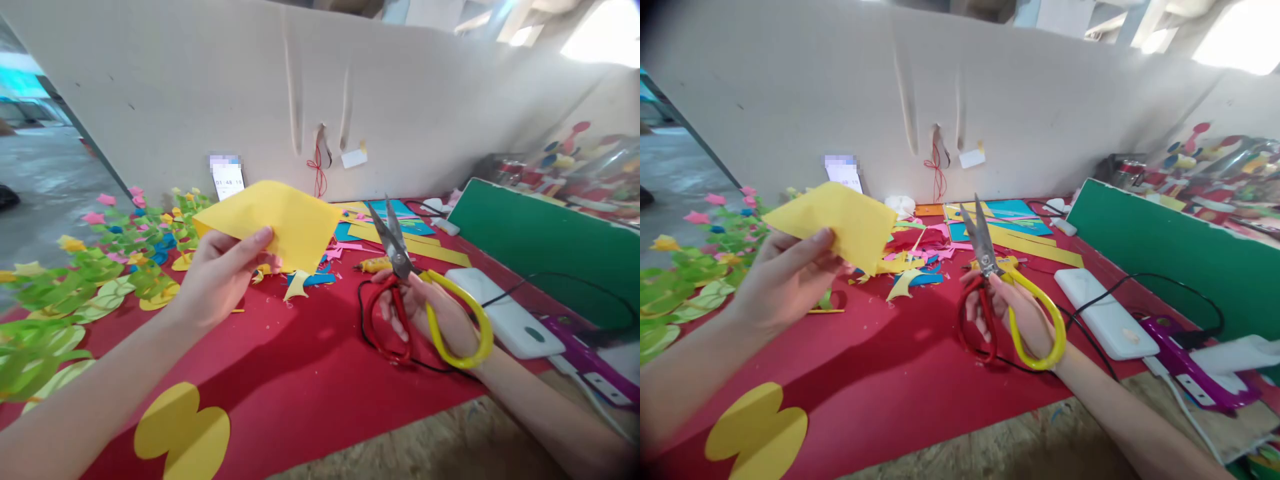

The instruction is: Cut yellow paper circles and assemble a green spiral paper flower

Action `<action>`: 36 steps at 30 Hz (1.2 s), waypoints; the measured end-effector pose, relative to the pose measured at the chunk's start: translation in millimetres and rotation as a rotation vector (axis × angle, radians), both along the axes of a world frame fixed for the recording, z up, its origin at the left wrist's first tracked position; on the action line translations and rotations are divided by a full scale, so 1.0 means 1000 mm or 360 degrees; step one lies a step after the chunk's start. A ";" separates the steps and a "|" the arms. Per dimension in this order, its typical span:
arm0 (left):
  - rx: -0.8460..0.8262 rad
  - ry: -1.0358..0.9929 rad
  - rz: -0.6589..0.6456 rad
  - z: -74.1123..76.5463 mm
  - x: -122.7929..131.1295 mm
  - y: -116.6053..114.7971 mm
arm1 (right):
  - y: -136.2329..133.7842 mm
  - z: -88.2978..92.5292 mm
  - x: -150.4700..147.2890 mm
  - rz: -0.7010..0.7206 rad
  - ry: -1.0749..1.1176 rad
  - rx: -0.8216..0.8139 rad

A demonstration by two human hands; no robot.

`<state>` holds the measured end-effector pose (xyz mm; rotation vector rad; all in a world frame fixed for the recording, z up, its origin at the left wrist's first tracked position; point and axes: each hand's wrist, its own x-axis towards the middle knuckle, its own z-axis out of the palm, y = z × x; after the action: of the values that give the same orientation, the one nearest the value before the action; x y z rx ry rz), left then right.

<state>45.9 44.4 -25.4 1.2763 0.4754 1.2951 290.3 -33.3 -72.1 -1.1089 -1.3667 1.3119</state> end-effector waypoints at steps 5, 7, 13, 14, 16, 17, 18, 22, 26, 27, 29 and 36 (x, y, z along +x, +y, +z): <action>-0.0050 0.0009 -0.0118 -0.003 0.004 -0.006 | 0.013 0.001 -0.002 -0.0400 -0.0511 0.0281; -0.0043 -0.0001 -0.0119 -0.003 0.003 -0.006 | 0.015 0.002 -0.001 -0.0588 -0.0813 0.0403; 0.0029 -0.0054 -0.0085 0.000 0.000 -0.007 | 0.020 0.006 -0.009 -0.0513 -0.1713 0.0624; 0.0035 -0.0053 -0.0080 0.001 -0.001 -0.008 | 0.021 0.005 -0.011 -0.0445 -0.1822 0.0636; 0.0050 -0.0050 -0.0080 0.002 -0.001 -0.009 | 0.023 0.003 -0.012 -0.0333 -0.1997 0.0648; 0.0057 -0.0048 -0.0086 0.003 -0.001 -0.009 | 0.023 0.002 -0.011 -0.0298 -0.2066 0.0650; 0.0064 -0.0046 -0.0093 0.003 -0.001 -0.009 | 0.024 0.000 -0.010 -0.0274 -0.2123 0.0652; 0.0085 -0.0058 -0.0128 0.003 -0.001 -0.009 | 0.024 -0.003 -0.001 -0.0221 -0.2238 0.0639; 0.0101 -0.0083 -0.0187 0.002 0.000 -0.011 | 0.024 -0.008 0.004 -0.0145 -0.2229 0.0558; 0.0106 -0.0086 -0.0203 0.003 0.000 -0.012 | 0.024 -0.009 0.005 -0.0120 -0.2205 0.0534; 0.0110 -0.0091 -0.0232 0.004 0.000 -0.013 | 0.024 -0.009 0.008 -0.0067 -0.2116 0.0489; 0.0051 -0.0031 -0.0405 0.001 0.004 -0.017 | 0.022 0.022 -0.002 0.0240 -0.1246 0.0360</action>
<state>49.4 27.3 -24.4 1.3036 0.2693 1.1037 288.3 -11.8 -50.5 -1.4493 -2.1392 0.7989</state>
